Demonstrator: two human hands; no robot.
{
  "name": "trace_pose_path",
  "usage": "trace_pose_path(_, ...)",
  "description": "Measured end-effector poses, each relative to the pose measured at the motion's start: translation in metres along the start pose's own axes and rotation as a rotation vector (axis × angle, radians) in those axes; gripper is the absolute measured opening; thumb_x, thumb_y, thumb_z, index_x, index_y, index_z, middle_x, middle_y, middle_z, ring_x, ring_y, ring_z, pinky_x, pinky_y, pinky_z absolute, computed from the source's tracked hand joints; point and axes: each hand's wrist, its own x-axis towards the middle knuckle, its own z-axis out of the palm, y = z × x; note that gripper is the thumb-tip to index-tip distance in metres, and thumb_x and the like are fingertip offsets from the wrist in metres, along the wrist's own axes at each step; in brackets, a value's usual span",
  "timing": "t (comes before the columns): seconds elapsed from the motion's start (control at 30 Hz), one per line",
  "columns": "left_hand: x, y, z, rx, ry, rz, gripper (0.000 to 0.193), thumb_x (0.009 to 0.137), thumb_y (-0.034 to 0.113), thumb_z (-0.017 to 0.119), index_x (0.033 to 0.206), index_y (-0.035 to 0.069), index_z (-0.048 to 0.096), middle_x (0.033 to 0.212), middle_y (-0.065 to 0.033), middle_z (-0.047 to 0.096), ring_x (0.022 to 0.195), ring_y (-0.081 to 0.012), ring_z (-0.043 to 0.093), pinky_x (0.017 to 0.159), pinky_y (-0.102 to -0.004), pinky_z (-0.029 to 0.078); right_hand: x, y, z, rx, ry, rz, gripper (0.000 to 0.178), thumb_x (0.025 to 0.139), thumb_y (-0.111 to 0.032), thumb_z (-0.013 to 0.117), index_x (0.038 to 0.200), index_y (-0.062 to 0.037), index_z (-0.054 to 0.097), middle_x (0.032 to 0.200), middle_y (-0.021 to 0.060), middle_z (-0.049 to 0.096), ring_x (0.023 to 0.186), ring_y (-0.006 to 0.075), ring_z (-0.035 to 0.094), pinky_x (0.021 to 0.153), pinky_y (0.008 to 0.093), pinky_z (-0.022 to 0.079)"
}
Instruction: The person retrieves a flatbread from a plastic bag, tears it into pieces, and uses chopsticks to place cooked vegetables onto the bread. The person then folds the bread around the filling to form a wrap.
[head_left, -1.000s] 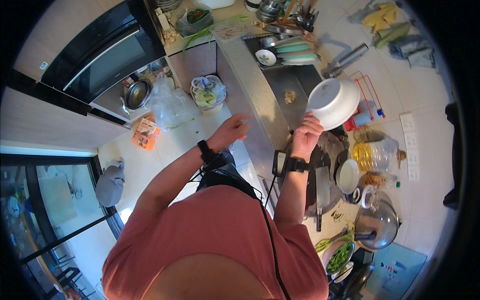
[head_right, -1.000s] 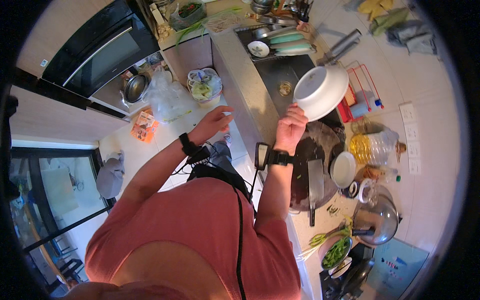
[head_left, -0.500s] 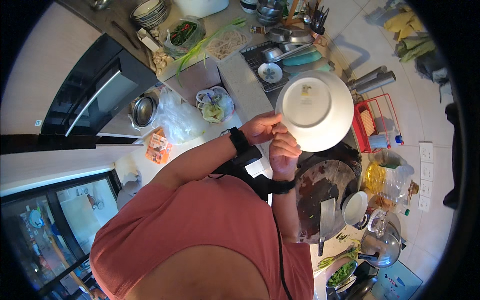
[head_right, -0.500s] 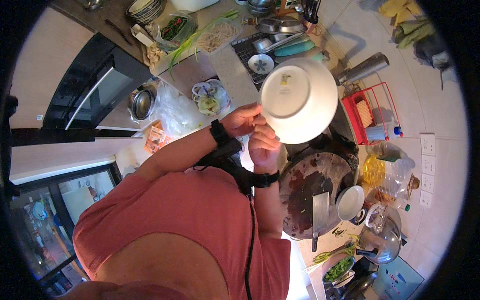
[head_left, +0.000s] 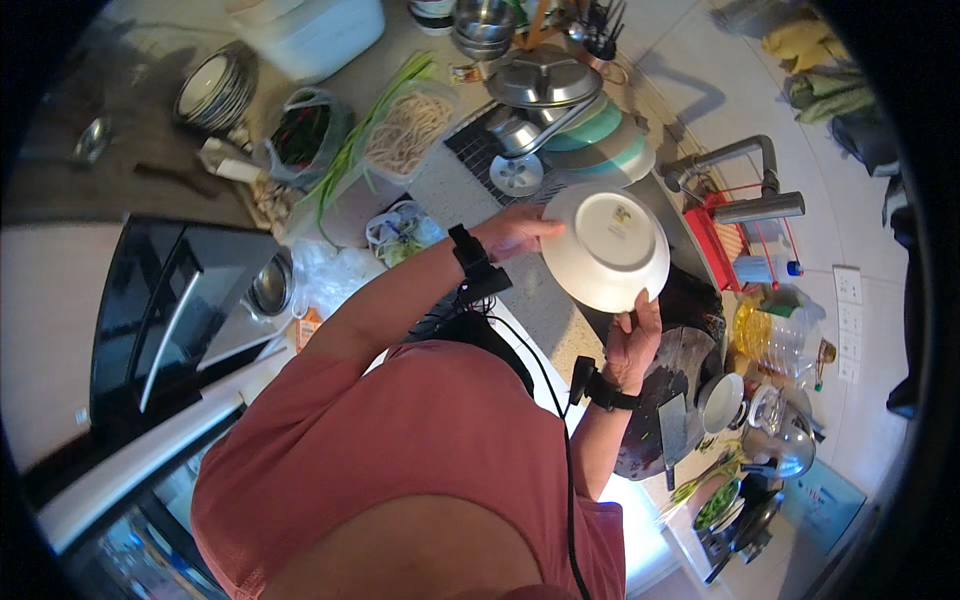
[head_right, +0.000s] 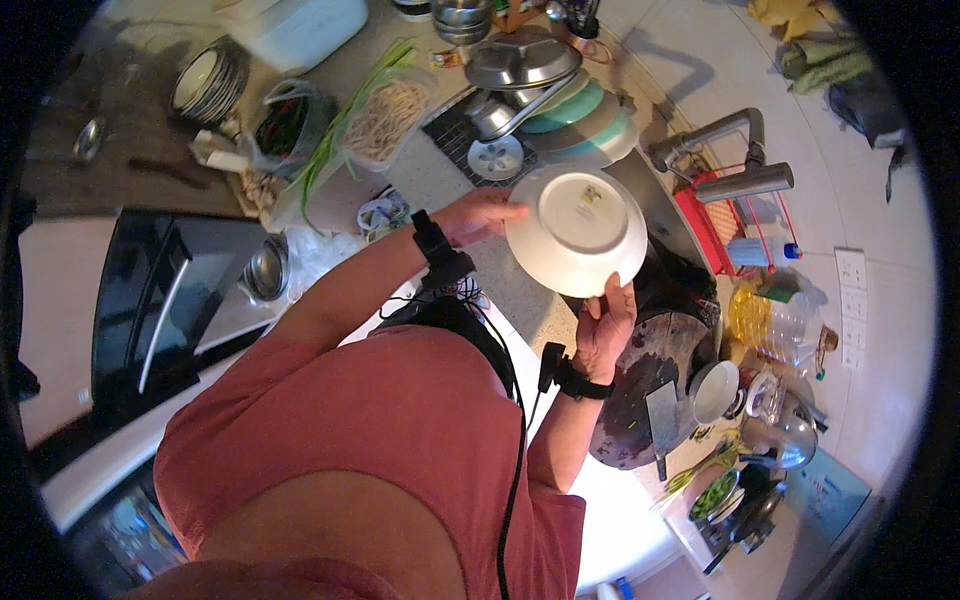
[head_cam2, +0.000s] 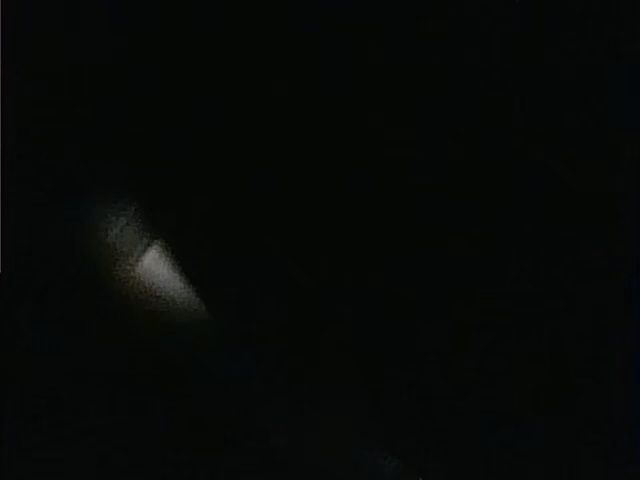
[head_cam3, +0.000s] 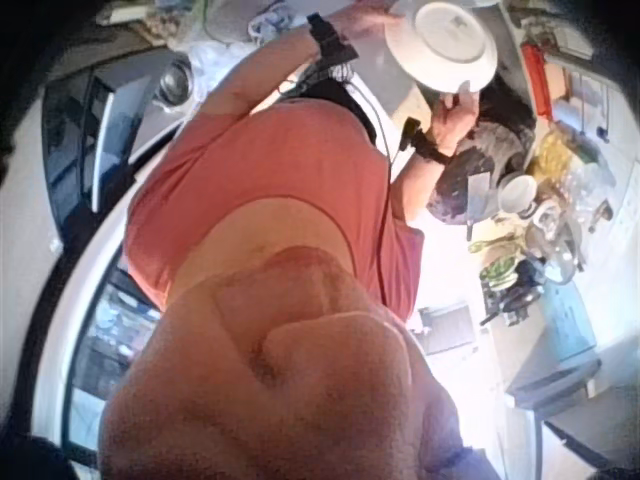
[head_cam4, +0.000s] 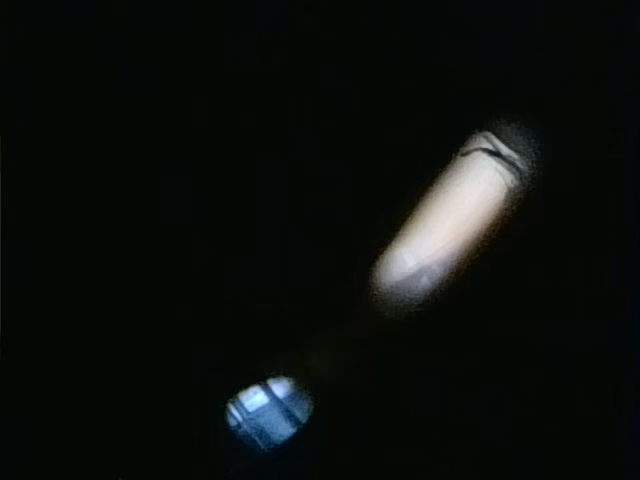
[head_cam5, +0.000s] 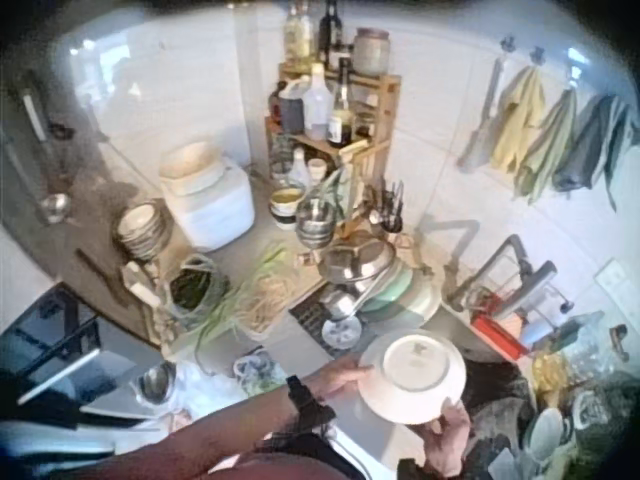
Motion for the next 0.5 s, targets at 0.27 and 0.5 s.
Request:
trace_pose_path(0.27, 0.077, 0.057, -0.062, 1.862, 0.678, 0.344, 0.093, 0.072, 0.031, 0.078, 0.145, 0.009, 0.025, 0.144, -0.0210, 0.024, 0.132, -0.0407, 0.029, 0.104, -0.0504, 0.033, 0.060, 0.018, 0.050, -0.225, 0.109, -0.242, 0.012, 0.092, -0.007, 0.057, 0.104, -0.0057, 0.060, 0.088, -0.0040, 0.060, 0.062, 0.0019, 0.042, 0.052, 0.0185, 0.030)
trace_pose_path(0.5, 0.111, 0.074, -0.076, 1.845, 0.529, 0.103, 0.103, 0.067, 0.014, 0.078, 0.148, 0.019, 0.016, 0.150, -0.0199, 0.014, 0.133, -0.0557, 0.018, 0.098, -0.0515, 0.045, 0.106, 0.038, 0.057, -0.140, 0.135, -0.238, 0.010, 0.090, -0.007, 0.061, 0.099, -0.0069, 0.062, 0.079, -0.0062, 0.056, 0.057, 0.0017, 0.035, 0.050, 0.0196, 0.025)
